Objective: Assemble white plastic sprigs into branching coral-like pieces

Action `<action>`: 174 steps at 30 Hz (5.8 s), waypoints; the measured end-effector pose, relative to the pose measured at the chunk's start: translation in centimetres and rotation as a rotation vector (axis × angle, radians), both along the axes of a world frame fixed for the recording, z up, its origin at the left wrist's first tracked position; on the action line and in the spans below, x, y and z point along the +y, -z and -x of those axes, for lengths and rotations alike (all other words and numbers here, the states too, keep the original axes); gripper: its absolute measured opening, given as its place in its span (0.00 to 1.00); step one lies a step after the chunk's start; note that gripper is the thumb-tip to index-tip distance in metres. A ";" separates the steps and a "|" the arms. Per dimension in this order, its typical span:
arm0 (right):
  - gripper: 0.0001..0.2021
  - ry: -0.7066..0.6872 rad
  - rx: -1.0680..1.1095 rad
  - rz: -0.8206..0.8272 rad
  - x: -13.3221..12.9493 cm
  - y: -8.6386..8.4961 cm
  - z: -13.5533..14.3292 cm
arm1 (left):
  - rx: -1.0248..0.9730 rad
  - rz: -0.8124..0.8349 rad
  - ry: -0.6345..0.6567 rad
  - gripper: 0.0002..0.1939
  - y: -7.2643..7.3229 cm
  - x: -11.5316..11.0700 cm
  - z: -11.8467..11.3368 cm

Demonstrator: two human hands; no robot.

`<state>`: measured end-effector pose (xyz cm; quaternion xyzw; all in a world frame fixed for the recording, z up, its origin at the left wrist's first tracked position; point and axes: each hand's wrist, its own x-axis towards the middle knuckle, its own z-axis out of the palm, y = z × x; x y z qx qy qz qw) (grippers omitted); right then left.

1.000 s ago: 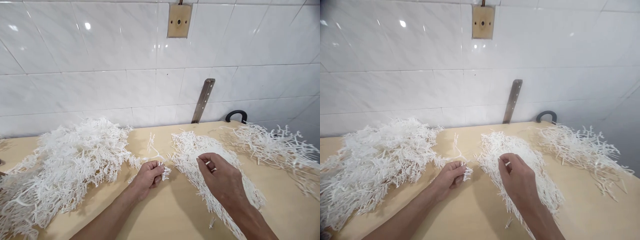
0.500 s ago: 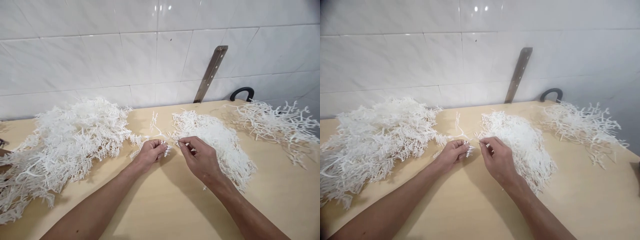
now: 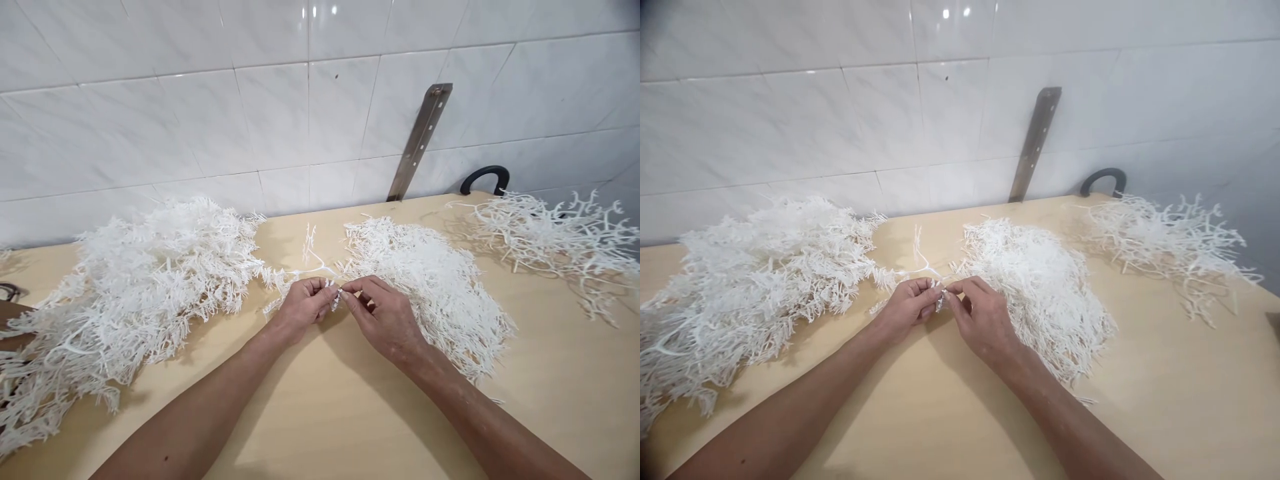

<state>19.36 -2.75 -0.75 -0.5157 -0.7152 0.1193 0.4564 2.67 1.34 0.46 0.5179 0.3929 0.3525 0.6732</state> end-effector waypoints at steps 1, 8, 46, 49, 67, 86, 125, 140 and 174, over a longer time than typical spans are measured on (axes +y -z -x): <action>0.06 -0.001 0.004 0.009 0.0 0.1 0.0 | 0.001 -0.005 0.000 0.24 0.0 0.0 0.0; 0.07 0.010 -0.031 0.034 -0.1 0.1 -0.2 | 0.042 -0.074 -0.018 0.23 0.7 -0.2 -0.3; 0.14 0.164 -0.127 0.318 0.9 2.4 0.1 | 0.585 -0.290 -0.147 0.13 1.1 -1.0 -0.5; 0.13 0.141 -0.128 0.291 0.9 2.2 0.6 | 0.577 -0.319 -0.163 0.13 1.2 -0.7 -0.6; 0.10 0.180 -0.224 0.037 0.8 2.4 2.1 | 0.502 -0.211 -0.173 0.15 1.0 0.0 -0.6; 0.08 0.336 -0.097 0.006 1.5 -0.4 -1.0 | 0.221 0.073 -0.017 0.24 -0.6 -0.6 -0.2; 0.10 -0.150 0.543 0.809 0.4 -0.9 -0.9 | 0.310 -0.272 -0.188 0.17 0.7 -1.2 -1.1; 0.05 -0.004 0.230 0.739 0.0 -1.0 0.3 | 0.458 -0.408 -0.134 0.15 1.6 -1.0 -0.8; 0.08 0.710 -0.136 0.122 0.7 -4.7 -7.2 | -0.055 0.109 -0.092 0.23 -0.3 -0.9 -0.4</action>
